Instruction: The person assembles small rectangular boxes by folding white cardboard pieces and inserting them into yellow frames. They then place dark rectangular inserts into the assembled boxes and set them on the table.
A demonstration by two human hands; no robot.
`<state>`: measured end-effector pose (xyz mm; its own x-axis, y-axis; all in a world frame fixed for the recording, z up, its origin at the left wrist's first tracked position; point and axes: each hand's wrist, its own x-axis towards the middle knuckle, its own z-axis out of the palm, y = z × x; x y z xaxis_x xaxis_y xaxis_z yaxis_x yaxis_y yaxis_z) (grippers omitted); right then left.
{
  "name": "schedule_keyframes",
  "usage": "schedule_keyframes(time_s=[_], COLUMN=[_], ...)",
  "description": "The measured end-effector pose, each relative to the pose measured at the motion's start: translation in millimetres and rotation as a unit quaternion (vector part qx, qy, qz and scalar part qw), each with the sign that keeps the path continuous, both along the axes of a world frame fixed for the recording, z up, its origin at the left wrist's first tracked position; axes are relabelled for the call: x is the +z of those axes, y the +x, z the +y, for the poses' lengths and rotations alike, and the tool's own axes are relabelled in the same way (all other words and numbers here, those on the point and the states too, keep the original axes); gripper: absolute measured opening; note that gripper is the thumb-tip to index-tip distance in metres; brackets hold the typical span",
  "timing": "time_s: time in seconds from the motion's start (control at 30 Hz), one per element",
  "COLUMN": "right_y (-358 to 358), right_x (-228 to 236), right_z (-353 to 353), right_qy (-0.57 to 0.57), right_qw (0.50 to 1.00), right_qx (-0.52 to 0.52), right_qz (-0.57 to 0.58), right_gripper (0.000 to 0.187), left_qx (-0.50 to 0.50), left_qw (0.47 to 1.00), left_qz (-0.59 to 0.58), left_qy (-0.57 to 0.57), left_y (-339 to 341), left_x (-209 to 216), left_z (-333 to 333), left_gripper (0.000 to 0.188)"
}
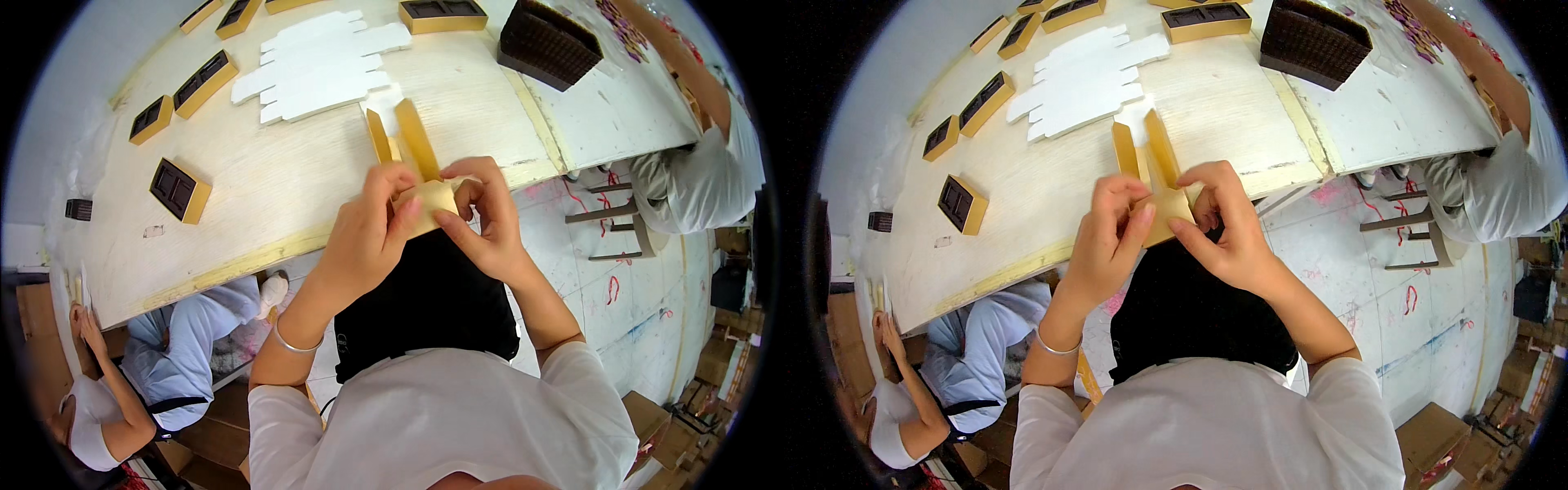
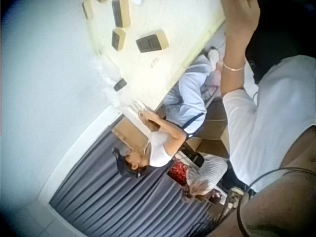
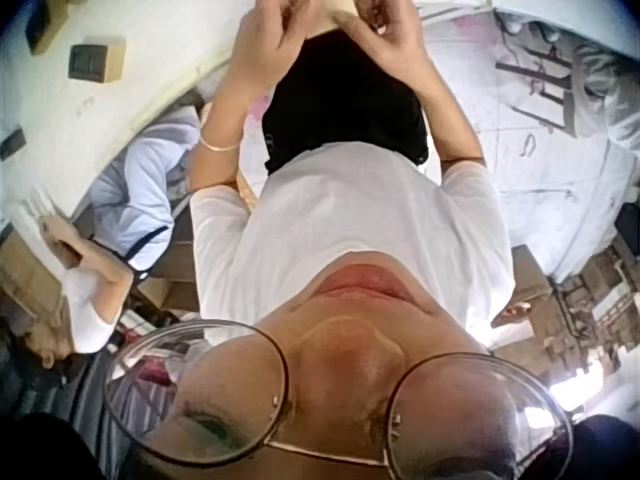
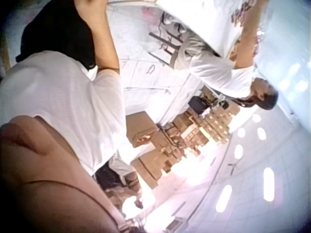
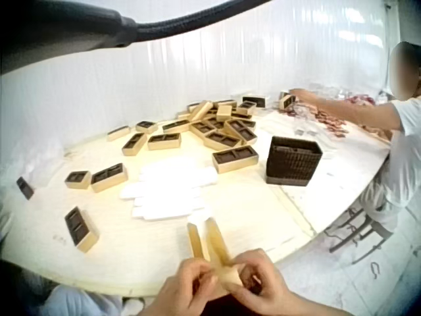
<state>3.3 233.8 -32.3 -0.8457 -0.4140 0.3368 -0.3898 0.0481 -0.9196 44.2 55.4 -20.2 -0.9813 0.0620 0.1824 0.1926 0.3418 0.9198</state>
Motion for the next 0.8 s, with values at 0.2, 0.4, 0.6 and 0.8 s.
schedule_keyframes(time_s=[0.2, 0.4, 0.6, 0.8], right_y=[6, 4, -19, -45], right_x=[-3, 16, 31, 24], right_z=[0, 4, 10, 11], right_qy=[0.169, 0.353, 0.259, 0.284], right_qw=[0.921, 0.893, 0.937, 0.885], right_qx=[-0.058, 0.043, 0.128, -0.008], right_qz=[0.347, 0.277, 0.196, 0.369], right_gripper=[0.028, 0.027, 0.026, 0.022], left_qx=[0.041, 0.014, -0.15, -0.012], left_qw=[0.974, 0.963, 0.953, 0.863], left_qz=[0.165, 0.172, 0.059, 0.241], left_qy=[-0.152, -0.208, -0.255, -0.444], left_y=[4, 14, -10, -14], left_x=[-6, -10, 24, 48], left_z=[8, 5, -29, -30], left_gripper=[0.019, 0.015, 0.011, 0.036])
